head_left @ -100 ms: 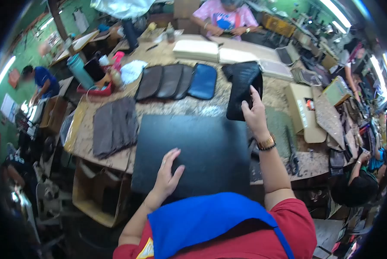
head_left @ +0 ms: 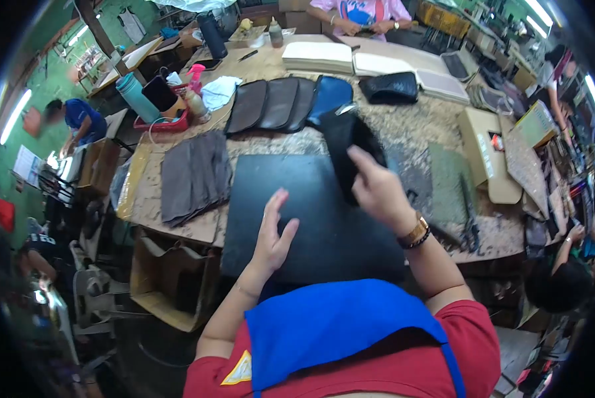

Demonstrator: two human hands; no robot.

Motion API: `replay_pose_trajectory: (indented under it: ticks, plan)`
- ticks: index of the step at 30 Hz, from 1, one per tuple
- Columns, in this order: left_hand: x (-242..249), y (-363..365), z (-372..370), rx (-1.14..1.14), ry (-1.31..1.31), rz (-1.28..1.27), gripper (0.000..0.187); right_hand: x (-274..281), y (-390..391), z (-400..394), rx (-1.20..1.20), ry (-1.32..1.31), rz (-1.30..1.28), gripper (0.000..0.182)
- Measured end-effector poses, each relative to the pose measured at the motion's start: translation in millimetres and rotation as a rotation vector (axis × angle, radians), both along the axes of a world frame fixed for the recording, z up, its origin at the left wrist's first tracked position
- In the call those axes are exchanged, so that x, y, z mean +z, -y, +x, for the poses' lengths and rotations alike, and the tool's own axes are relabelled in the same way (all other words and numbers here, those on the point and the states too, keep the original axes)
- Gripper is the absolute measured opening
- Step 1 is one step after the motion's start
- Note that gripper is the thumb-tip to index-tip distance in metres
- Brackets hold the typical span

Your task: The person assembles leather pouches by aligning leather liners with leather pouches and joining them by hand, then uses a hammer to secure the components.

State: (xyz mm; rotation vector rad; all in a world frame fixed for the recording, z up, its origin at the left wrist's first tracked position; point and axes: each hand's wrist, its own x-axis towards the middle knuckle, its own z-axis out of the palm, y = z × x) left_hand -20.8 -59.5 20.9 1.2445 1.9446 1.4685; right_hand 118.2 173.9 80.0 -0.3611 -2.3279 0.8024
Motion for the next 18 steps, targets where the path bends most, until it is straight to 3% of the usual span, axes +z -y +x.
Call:
replay_pose_trajectory:
  ticks: [1, 3, 6, 8, 10, 11, 12, 14, 16, 18]
  plan:
    - [8.4, -12.5, 6.5, 0.056, 0.101, 0.074, 0.083, 9.0, 22.5, 9.1, 0.105, 0.192, 0.002, 0.055]
    - [10.3, -35.7, 8.0, 0.133, 0.215, 0.223, 0.085, 8.2, 46.8, 15.8, 0.214, 0.226, 0.247, 0.056]
    - [24.5, -41.8, -7.3, 0.169, 0.132, 0.256, 0.087, 10.5, 70.9, 7.2, 0.387, 0.195, 0.194, 0.054]
    - [26.3, -45.4, -14.8, 0.209, 0.066, 0.295, 0.084, 16.1, 74.7, 3.1, 0.455, 0.197, 0.189, 0.043]
    - [25.6, -40.1, -27.4, 0.162, 0.11, 0.258, 0.07, 22.2, 69.2, -1.5, 0.548, 0.251, 0.19, 0.037]
    - [20.8, -37.6, -32.7, 0.138, 0.15, 0.172, 0.068, 25.9, 63.1, -5.7, 0.556, 0.247, 0.182, 0.035]
    - [16.9, -33.5, -35.5, 0.112, 0.192, 0.078, 0.065, 16.0, 55.2, -13.6, 0.551, 0.071, 0.14, 0.038]
    - [14.3, -30.0, -38.5, 0.107, 0.231, 0.12, 0.063, 10.2, 37.6, -31.4, 0.432, -0.108, 0.183, 0.045]
    - [13.3, -31.1, -39.6, 0.089, 0.286, 0.173, 0.062, -6.0, 21.9, -47.0, 0.283, -0.028, 0.199, 0.052]
    - [14.5, -32.5, -39.0, 0.078, 0.359, 0.241, 0.061, -14.4, 15.9, -55.4, 0.403, 0.166, -0.102, 0.056]
